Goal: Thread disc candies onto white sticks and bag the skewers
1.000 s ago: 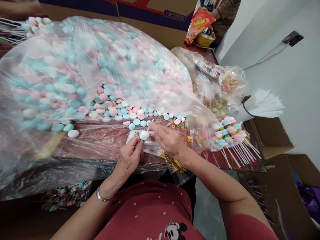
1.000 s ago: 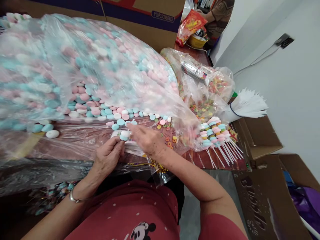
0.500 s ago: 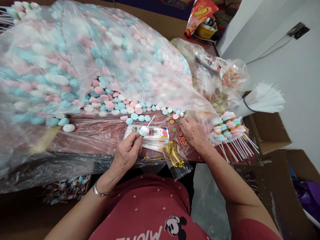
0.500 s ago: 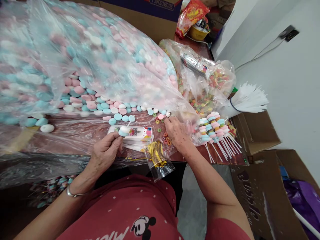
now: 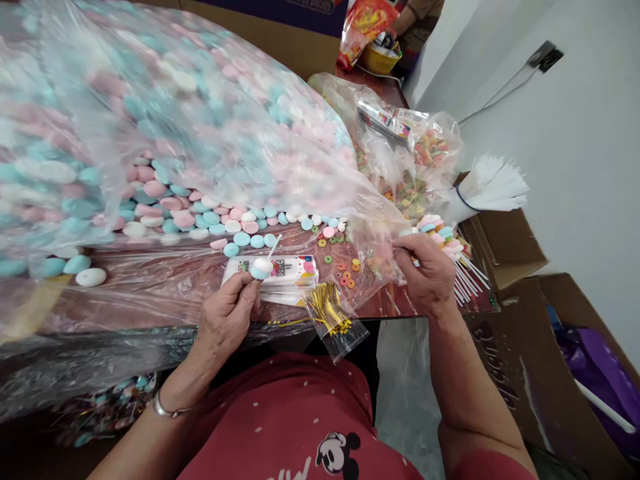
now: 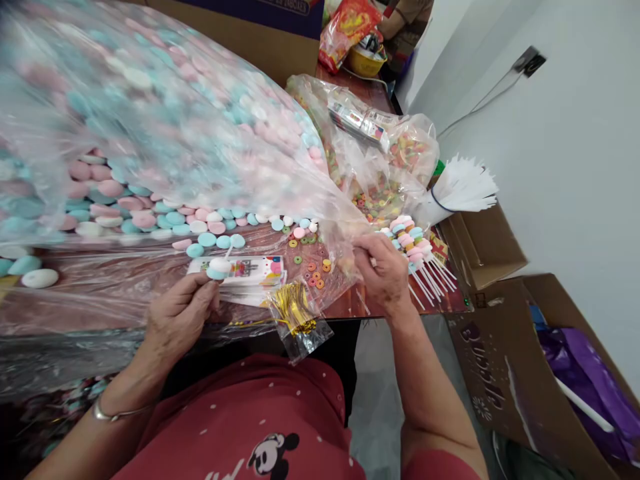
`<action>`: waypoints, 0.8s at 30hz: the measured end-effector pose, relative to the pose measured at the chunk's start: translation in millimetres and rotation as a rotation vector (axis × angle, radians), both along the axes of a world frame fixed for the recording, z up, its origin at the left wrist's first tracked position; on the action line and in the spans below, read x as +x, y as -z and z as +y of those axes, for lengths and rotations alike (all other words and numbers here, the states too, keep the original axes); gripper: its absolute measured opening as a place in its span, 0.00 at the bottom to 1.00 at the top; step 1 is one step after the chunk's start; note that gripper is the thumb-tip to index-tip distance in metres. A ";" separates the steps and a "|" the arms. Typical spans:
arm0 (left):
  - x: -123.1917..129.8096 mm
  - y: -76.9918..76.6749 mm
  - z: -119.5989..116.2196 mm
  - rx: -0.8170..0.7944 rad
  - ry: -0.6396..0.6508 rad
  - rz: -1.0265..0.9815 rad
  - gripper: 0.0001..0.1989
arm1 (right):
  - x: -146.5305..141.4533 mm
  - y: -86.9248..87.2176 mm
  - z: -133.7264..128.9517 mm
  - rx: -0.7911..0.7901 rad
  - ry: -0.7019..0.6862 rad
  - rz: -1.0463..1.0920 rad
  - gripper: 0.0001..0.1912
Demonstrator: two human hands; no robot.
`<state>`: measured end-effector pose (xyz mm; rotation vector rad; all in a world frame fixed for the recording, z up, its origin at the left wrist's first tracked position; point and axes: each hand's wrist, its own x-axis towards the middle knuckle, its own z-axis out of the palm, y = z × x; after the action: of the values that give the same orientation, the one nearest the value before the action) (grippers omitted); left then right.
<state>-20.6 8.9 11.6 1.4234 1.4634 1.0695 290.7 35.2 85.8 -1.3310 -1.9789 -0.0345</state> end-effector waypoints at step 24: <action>-3.5 5.4 -5.0 0.005 -0.036 0.054 0.10 | -38.1 42.8 -4.4 -0.299 -0.093 -0.345 0.09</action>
<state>-24.1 3.9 6.2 1.4446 1.5311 1.0645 252.7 30.8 43.0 -1.4974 -2.4090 0.0847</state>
